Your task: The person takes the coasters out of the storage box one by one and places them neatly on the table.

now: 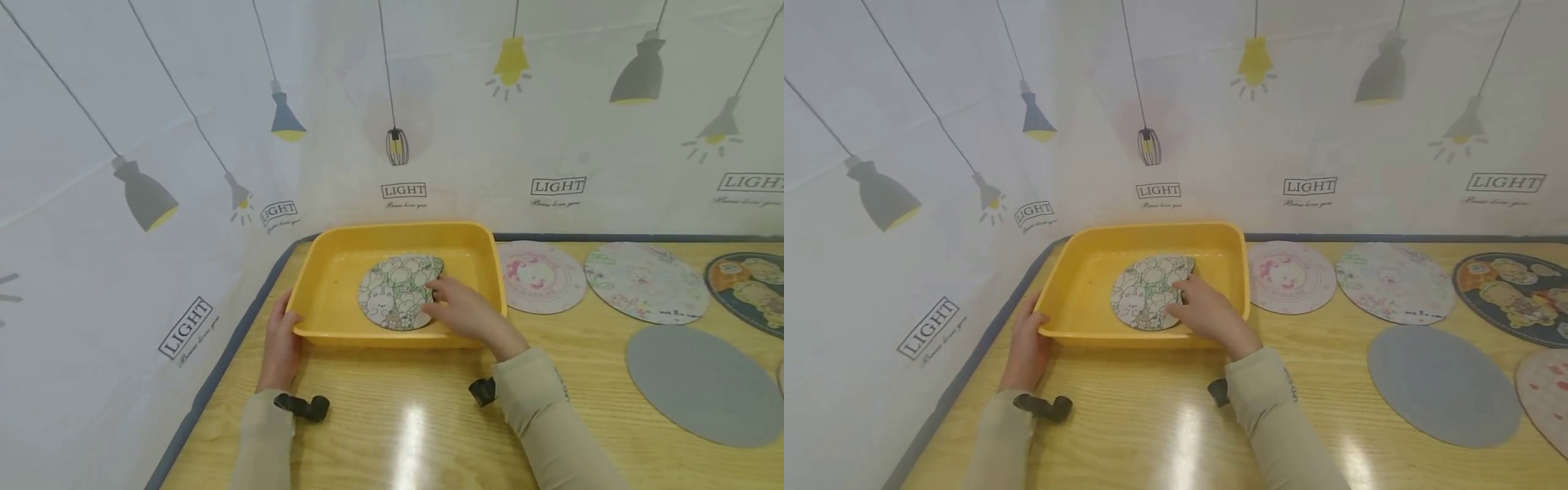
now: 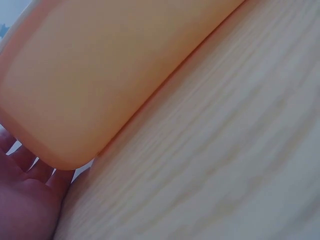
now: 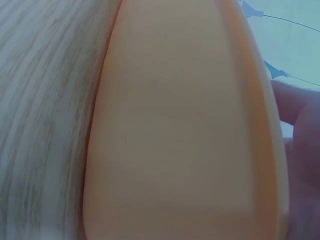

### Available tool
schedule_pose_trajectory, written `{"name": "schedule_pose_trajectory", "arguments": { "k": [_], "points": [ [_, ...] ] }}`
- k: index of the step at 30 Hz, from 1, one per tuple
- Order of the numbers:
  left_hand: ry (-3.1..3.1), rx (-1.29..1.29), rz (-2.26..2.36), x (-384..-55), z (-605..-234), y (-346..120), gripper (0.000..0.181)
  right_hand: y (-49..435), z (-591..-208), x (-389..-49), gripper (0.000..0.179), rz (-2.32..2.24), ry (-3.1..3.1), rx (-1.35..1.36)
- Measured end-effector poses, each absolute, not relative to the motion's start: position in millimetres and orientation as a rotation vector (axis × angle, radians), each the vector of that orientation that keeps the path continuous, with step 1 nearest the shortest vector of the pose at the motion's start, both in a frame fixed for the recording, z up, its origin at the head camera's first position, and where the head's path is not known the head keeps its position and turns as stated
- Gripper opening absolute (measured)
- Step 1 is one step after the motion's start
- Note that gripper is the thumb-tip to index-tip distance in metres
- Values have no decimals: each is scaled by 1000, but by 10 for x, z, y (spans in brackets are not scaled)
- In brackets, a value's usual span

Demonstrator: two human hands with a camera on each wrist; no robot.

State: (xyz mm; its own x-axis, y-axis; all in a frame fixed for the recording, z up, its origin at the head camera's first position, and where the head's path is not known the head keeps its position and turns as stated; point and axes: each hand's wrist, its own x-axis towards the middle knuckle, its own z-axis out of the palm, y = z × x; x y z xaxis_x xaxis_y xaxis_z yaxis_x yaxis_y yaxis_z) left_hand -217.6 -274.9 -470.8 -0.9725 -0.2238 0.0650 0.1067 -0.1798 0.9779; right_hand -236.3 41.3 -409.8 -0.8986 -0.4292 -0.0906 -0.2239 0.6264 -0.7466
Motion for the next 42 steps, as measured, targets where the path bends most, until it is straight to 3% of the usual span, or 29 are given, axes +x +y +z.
{"name": "schedule_pose_trajectory", "arguments": {
  "k": [6,21,42],
  "points": [
    [-1853,153,-2261,-2163,-4693,-2736,54,420,-4108,-2382,54,-1216,2517,-385],
    [-1817,157,-2290,-2158,-4706,-2754,54,298,-4186,-2301,49,-757,2828,-490],
    [-1811,161,-2293,-2177,-4706,-2735,55,298,-4174,-2265,42,-609,2890,-512]
  ]
}}
